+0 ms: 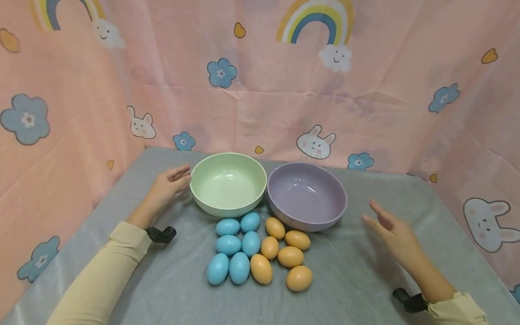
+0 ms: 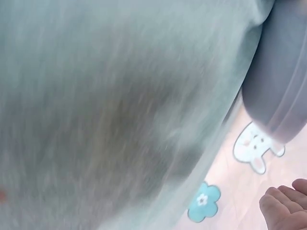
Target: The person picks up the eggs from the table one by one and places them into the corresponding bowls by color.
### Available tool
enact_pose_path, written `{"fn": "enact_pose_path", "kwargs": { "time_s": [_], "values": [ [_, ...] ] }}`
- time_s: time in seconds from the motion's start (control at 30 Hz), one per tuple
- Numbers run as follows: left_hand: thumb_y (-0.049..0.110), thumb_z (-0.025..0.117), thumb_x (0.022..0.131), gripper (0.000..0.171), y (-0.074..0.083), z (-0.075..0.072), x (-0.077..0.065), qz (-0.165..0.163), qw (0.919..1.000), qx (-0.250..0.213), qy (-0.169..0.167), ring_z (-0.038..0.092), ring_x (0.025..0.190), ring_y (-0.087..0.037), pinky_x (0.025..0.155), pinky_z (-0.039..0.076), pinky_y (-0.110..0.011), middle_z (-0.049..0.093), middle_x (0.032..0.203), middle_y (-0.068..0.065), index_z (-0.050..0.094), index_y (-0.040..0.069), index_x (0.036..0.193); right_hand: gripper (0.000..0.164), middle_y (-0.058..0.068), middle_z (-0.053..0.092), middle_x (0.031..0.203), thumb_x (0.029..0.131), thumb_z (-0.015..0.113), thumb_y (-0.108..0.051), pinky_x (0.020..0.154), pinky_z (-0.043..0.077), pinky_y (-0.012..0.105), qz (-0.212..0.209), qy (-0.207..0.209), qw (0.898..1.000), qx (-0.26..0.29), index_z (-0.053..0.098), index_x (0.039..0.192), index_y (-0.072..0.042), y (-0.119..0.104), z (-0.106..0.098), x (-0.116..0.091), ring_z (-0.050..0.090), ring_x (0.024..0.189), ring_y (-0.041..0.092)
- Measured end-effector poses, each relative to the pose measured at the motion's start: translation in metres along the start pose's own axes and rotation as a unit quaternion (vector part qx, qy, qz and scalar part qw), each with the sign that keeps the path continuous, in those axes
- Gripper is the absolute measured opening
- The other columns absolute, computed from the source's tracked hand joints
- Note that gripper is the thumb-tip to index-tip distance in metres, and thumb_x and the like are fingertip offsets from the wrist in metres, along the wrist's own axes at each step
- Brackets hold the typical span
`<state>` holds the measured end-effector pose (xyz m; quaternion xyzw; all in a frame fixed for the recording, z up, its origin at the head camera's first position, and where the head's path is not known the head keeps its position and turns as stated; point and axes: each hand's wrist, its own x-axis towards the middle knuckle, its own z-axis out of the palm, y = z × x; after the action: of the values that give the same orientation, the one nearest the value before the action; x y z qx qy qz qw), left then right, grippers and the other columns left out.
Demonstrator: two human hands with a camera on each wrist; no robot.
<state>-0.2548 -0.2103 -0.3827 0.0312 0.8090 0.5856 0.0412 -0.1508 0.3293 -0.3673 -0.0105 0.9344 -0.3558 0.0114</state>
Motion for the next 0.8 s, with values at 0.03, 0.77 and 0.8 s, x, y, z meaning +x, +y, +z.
{"fn": "enact_pose_path", "kwargs": {
  "time_s": [0.03, 0.77, 0.8],
  "values": [
    [0.027, 0.057, 0.102, 0.061, 0.000, 0.001, -0.001, -0.003, 1.0000, -0.007, 0.003, 0.040, 0.144, -0.028, 0.102, 0.050, -0.025, 0.036, 0.160, -0.012, 0.034, 0.004, 0.154, 0.072, 0.020, 0.021, 0.163, 0.104, 0.047, -0.047, 0.107, 0.034, 0.070, 0.004, -0.004, 1.000, 0.003, 0.020, 0.159, -0.009, -0.001, 0.001, -0.001, 0.031, 0.142, 0.052],
    [0.024, 0.054, 0.103, 0.053, -0.002, 0.018, -0.005, -0.028, 0.9954, -0.080, 0.044, 0.043, 0.143, -0.024, 0.102, 0.051, -0.020, 0.043, 0.156, -0.011, 0.040, 0.007, 0.152, 0.085, 0.009, 0.037, 0.160, 0.090, 0.054, -0.068, 0.115, 0.029, 0.067, 0.147, -0.038, 0.980, 0.125, 0.037, 0.155, -0.015, -0.029, 0.023, -0.031, 0.025, 0.150, 0.035],
    [0.024, 0.054, 0.103, 0.053, -0.003, 0.018, -0.005, -0.029, 0.9952, -0.081, 0.045, 0.044, 0.143, -0.024, 0.101, 0.051, -0.019, 0.043, 0.156, -0.011, 0.041, 0.007, 0.151, 0.086, 0.008, 0.038, 0.159, 0.089, 0.055, -0.069, 0.115, 0.030, 0.066, 0.155, -0.037, 0.979, 0.129, 0.038, 0.154, -0.016, -0.031, 0.024, -0.032, 0.027, 0.150, 0.034]
  ]
}}
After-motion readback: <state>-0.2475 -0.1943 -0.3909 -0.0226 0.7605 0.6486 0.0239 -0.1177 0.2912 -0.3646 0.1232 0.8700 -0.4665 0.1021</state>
